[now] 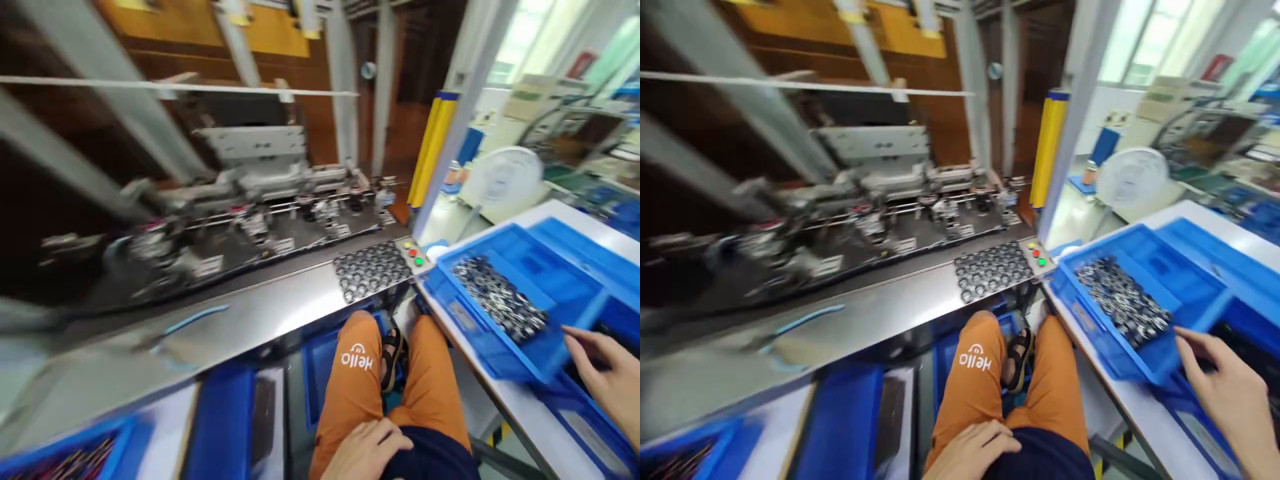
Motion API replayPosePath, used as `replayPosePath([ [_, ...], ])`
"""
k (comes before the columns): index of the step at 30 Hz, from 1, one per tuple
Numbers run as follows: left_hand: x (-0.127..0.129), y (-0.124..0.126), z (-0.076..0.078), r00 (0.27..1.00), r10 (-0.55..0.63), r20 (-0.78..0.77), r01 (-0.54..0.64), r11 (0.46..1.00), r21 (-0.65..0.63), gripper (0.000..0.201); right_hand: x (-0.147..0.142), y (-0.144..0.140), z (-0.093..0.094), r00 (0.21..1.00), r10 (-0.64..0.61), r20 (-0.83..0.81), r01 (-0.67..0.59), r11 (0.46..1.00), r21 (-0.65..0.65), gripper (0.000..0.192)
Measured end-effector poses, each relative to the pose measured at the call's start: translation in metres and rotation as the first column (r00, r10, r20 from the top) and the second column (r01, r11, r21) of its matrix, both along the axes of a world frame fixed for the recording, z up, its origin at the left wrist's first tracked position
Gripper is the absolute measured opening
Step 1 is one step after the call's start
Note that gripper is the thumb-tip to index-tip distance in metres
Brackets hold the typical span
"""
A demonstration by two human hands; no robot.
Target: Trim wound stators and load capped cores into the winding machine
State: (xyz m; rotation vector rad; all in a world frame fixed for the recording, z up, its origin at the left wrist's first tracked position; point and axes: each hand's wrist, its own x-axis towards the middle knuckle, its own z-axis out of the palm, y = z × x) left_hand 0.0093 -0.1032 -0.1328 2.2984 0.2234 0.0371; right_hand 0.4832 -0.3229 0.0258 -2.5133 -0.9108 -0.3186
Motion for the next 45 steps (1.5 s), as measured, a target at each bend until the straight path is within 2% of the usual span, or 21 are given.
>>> replayPosePath([
  [1,0.005,0.012,0.009,0.998,-0.060,0.007,0.060,0.998,-0.020,0.058,0.018,-0.017,0.000,0.998,-0.062,0.015,0.063,0.996,-0.070,0.060],
  [3,0.021,0.034,0.031,0.988,-0.151,0.036,0.153,0.987,-0.054,0.050,0.044,-0.040,-0.011,0.995,-0.101,-0.014,0.096,0.976,-0.194,0.060],
  [5,0.041,0.051,0.055,0.982,-0.177,0.068,0.182,0.981,-0.075,0.044,0.058,-0.053,-0.032,0.994,-0.075,-0.075,0.050,0.956,-0.291,0.051],
  [7,0.066,0.063,0.080,0.987,-0.127,0.102,0.134,0.988,-0.070,0.044,0.063,-0.060,-0.056,0.991,-0.010,-0.134,-0.039,0.935,-0.353,0.047],
  [9,0.099,0.070,0.104,0.985,-0.030,0.170,0.036,0.999,-0.034,0.045,0.063,-0.065,-0.076,0.986,0.053,-0.158,-0.112,0.913,-0.391,0.052],
  [11,0.138,0.078,0.128,0.964,0.048,0.263,-0.055,0.998,0.021,0.042,0.064,-0.069,-0.089,0.984,0.096,-0.148,-0.150,0.897,-0.416,0.057],
  [14,0.208,0.095,0.164,0.936,0.085,0.343,-0.127,0.986,0.105,0.034,0.068,-0.072,-0.100,0.981,0.149,-0.127,-0.190,0.885,-0.425,0.055],
  [16,0.260,0.108,0.184,0.943,0.102,0.315,-0.154,0.978,0.143,0.029,0.069,-0.070,-0.104,0.978,0.172,-0.121,-0.207,0.887,-0.413,0.048],
  [18,0.316,0.118,0.194,0.969,0.067,0.240,-0.115,0.975,0.189,0.028,0.066,-0.067,-0.105,0.975,0.187,-0.121,-0.221,0.891,-0.398,0.042],
  [19,0.344,0.119,0.194,0.984,0.012,0.178,-0.051,0.975,0.216,0.028,0.064,-0.065,-0.104,0.973,0.195,-0.124,-0.229,0.891,-0.392,0.039],
  [21,0.396,0.112,0.185,0.983,-0.182,0.010,0.173,0.945,0.276,0.026,0.059,-0.061,-0.098,0.968,0.212,-0.133,-0.248,0.888,-0.387,0.035],
  [23,0.438,0.095,0.168,0.896,-0.399,-0.196,0.443,0.836,0.324,0.028,0.053,-0.057,-0.091,0.965,0.222,-0.142,-0.261,0.882,-0.391,0.031],
  [25,0.468,0.073,0.148,0.797,-0.505,-0.331,0.601,0.723,0.342,0.036,0.048,-0.054,-0.083,0.963,0.222,-0.150,-0.265,0.878,-0.399,0.028],
  [27,0.491,0.054,0.132,0.773,-0.519,-0.365,0.631,0.687,0.361,0.045,0.044,-0.052,-0.077,0.964,0.214,-0.155,-0.260,0.877,-0.405,0.025],
  [29,0.509,0.042,0.119,0.791,-0.503,-0.348,0.610,0.693,0.385,0.053,0.040,-0.049,-0.073,0.966,0.203,-0.161,-0.252,0.877,-0.409,0.025],
  [33,0.541,0.032,0.104,0.823,-0.484,-0.296,0.567,0.713,0.412,0.083,0.026,-0.042,-0.067,0.965,0.175,-0.196,-0.244,0.874,-0.421,0.026],
  [35,0.550,0.028,0.099,0.807,-0.517,-0.287,0.591,0.696,0.408,0.101,0.016,-0.039,-0.064,0.962,0.152,-0.227,-0.239,0.873,-0.425,0.026],
  [39,0.547,0.014,0.088,0.759,-0.593,-0.271,0.647,0.638,0.417,0.117,0.001,-0.037,-0.058,0.939,0.096,-0.329,-0.236,0.878,-0.417,0.022],
  [45,0.525,0.001,0.073,0.763,-0.594,-0.254,0.640,0.640,0.425,0.114,0.009,-0.038,-0.056,0.880,0.016,-0.474,-0.222,0.897,-0.382,0.030],
])
